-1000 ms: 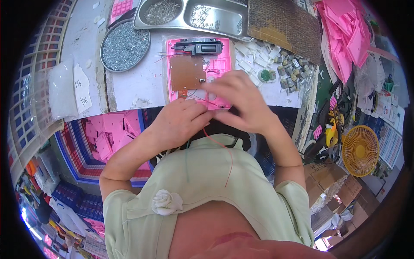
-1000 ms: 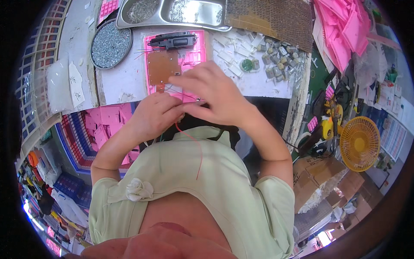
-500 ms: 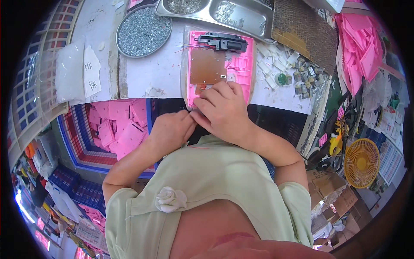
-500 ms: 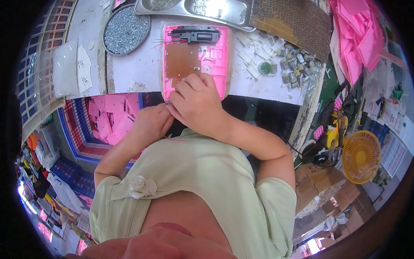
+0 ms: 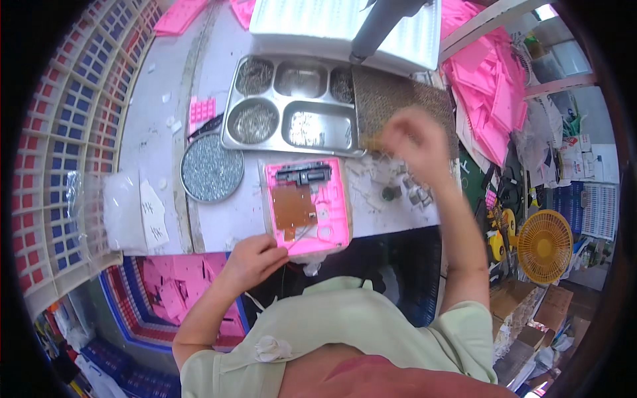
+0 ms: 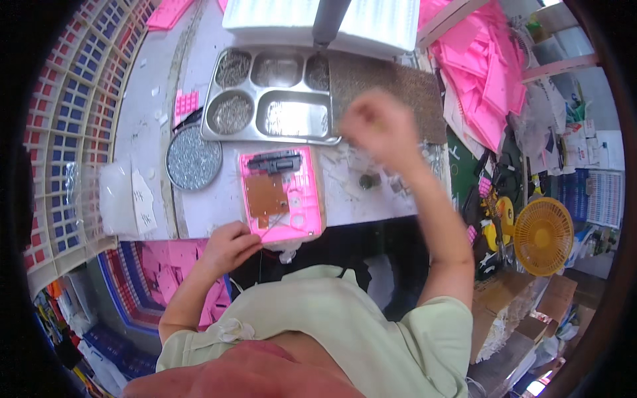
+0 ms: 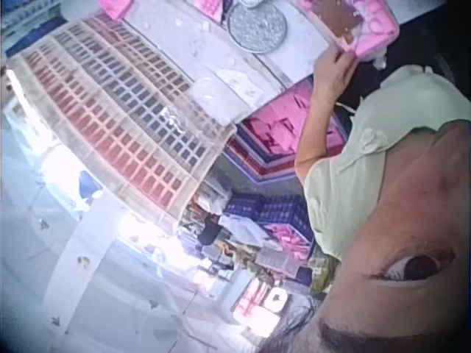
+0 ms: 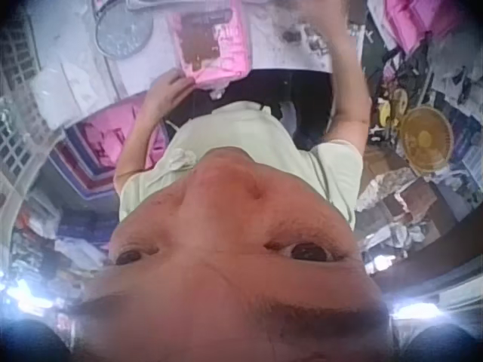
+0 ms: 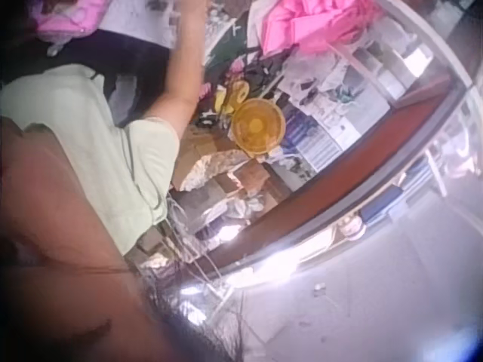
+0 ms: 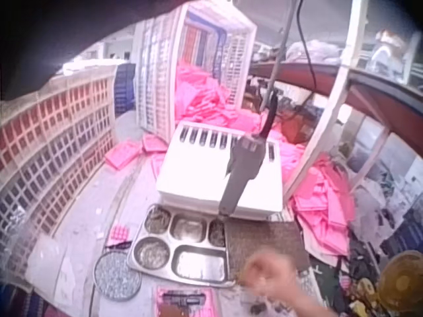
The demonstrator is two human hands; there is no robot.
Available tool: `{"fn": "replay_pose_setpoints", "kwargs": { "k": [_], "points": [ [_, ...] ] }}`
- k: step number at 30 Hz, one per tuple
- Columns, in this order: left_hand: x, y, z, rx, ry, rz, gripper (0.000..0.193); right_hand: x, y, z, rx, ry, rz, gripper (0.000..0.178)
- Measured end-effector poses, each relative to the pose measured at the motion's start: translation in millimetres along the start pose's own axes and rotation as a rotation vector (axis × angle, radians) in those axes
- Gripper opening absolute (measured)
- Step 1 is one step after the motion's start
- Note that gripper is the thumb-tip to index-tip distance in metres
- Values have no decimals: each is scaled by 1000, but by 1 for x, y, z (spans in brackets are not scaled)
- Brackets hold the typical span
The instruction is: Assembling the internal components of a pink toy electronic device using glue and soldering tools.
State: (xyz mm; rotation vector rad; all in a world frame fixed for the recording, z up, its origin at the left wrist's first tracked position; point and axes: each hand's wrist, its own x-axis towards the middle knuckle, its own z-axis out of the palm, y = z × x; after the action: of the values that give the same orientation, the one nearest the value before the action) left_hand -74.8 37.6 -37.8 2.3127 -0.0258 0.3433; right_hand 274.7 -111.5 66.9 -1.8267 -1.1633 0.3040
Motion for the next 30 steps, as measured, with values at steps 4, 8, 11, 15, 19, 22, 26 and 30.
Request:
{"fn": "replay_pose_setpoints", "kwargs": {
  "k": [4,8,11,15,19,22,26,30],
  "points": [
    [11,-1,-6,-32,-58,1,22,155,63,-71,-389,261,-142,17],
    [13,3,-11,-42,-65,-13,23,272,66,-57,-637,310,-573,18],
    [10,6,-10,-35,-56,-31,23,303,69,-41,-381,438,-394,25],
    [8,2,-5,-58,-37,-37,24,325,83,-37,65,425,-276,36],
    [5,2,-2,-54,-27,-59,25,334,97,-36,743,123,-151,40],
    [5,3,-2,-54,-25,-80,21,324,85,-40,1016,14,30,42],
    [6,8,-2,-42,-18,-101,19,317,73,-43,871,132,-33,34],
    [12,12,-5,-12,-14,-86,19,303,44,-73,416,403,-233,27]
  ]
}}
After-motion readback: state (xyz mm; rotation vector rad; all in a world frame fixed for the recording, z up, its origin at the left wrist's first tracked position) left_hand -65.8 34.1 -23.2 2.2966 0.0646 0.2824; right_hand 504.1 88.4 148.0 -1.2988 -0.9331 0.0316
